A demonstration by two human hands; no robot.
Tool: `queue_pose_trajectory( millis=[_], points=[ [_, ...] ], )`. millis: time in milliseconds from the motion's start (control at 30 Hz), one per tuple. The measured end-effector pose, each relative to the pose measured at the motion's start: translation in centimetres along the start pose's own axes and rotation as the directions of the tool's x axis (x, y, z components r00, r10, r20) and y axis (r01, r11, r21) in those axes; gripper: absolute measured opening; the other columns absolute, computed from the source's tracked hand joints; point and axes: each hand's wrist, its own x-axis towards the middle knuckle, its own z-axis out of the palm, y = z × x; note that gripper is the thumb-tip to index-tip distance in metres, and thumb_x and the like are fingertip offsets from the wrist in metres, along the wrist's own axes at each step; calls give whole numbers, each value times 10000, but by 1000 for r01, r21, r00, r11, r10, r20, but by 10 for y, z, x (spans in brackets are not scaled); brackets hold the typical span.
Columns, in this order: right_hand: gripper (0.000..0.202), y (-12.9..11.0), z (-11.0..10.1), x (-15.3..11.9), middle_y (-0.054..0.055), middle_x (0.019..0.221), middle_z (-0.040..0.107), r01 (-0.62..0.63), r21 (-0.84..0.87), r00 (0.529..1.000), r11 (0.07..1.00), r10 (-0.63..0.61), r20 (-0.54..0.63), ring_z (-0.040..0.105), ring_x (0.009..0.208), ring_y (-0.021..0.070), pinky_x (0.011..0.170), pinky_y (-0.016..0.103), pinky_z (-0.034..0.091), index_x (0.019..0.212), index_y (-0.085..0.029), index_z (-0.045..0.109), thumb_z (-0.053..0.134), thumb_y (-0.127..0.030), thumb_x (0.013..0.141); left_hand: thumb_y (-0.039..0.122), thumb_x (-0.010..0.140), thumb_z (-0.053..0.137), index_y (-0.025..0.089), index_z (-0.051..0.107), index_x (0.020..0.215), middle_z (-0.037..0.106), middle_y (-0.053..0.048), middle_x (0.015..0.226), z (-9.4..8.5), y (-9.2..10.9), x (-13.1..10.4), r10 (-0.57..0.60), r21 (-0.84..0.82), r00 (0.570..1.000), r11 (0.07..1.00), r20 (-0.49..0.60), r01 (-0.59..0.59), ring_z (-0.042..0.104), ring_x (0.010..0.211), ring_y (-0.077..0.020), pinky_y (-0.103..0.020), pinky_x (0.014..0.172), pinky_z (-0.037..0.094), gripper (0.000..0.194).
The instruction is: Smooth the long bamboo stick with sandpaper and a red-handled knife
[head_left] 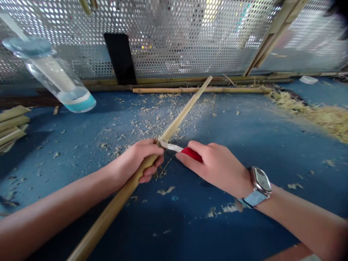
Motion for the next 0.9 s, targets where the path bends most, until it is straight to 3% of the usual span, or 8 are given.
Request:
queue_pose_trajectory(
  millis=[100,233,367,567,900],
  points=[
    [609,0,2,0,-29,502,463,29,-13,1000,999,-29,-8,391,424,125,466,305,222,721,-259,374,271,-801,978,353,887,611,235,498,764,481,66,560,3,-5,2,26,-7,999,1000,-40,-26,370,351,-62,-177,292,321,204],
    [603,-2,1,-2,-45,504,447,30,0,999,1000,-30,36,378,408,114,461,292,214,734,-258,355,251,-795,989,483,871,696,262,496,903,459,104,507,4,-11,3,51,40,998,998,-34,-50,372,335,-76,-175,286,330,300],
    [580,-3,0,-3,-43,529,475,22,-17,999,1000,-21,32,416,441,119,476,284,217,754,-253,386,286,-768,1002,561,918,648,271,454,877,441,117,484,5,-10,4,78,113,996,991,-43,-73,369,325,-71,-161,279,330,351],
    [542,-3,2,-4,-53,509,448,37,-83,999,996,-36,10,387,425,115,465,271,205,764,-257,370,332,-736,1014,495,979,560,276,414,845,396,136,415,9,-11,4,89,164,993,984,-75,-76,323,279,-56,-124,261,290,295],
    [580,-3,6,-8,-59,499,406,54,-222,996,974,-69,-60,347,418,119,453,267,184,785,-253,393,212,-745,1034,539,953,567,288,404,815,449,120,513,12,-15,10,132,299,975,951,-180,-74,366,263,-80,-176,225,281,330]
  ],
)
